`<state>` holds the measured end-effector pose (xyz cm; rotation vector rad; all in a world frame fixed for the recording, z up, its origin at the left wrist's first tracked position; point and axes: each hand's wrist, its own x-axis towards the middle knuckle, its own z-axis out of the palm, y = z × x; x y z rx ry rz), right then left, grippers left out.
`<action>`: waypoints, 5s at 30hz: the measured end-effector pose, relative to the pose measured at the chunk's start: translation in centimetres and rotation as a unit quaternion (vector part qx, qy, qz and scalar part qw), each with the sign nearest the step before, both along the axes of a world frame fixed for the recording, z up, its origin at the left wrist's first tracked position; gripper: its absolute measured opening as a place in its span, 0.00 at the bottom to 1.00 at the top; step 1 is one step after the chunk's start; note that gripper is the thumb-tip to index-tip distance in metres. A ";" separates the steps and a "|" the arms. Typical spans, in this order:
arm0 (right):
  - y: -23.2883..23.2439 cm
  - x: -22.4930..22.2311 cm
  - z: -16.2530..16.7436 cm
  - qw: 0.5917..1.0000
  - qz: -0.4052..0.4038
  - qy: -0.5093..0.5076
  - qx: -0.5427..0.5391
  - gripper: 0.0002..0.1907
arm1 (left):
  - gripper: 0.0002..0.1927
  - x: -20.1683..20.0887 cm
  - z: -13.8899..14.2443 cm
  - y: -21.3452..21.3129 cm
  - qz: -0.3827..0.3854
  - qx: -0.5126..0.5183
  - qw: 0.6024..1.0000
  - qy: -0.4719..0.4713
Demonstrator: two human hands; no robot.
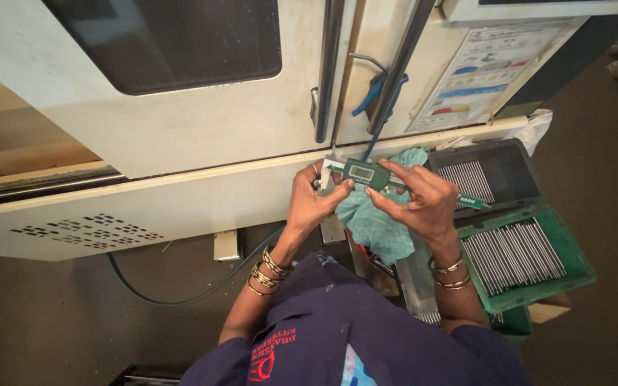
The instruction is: The person retrieves a metal rod from a machine, wipes it with a cloth, and measures it using a digital caliper. The person repeats this process for multiple rods, placing each measured rod into a green bin.
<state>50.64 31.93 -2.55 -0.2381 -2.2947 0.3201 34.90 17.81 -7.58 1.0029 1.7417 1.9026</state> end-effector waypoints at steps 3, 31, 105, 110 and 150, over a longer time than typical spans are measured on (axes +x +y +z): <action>0.1 0.0 0.1 1.000 -0.014 -0.014 0.008 0.25 | 0.13 0.0 -0.1 -0.1 -0.005 0.003 1.000 -0.002; 1.4 -0.7 -0.5 1.000 0.001 0.005 0.029 0.27 | 0.11 -0.3 -0.8 0.0 -0.003 0.025 0.999 -0.048; 1.4 -2.1 -0.5 0.999 0.019 0.001 0.043 0.24 | 0.10 -1.0 -2.8 0.6 0.021 0.064 0.997 -0.031; 1.8 -1.9 -0.5 1.000 0.002 0.002 -0.018 0.25 | 0.19 -1.2 -3.6 -0.2 -0.048 0.062 0.996 -0.030; 3.5 -0.2 -1.9 0.925 0.011 -0.066 -0.374 0.27 | 0.18 -1.4 -2.7 -0.5 -0.199 0.098 0.961 -0.167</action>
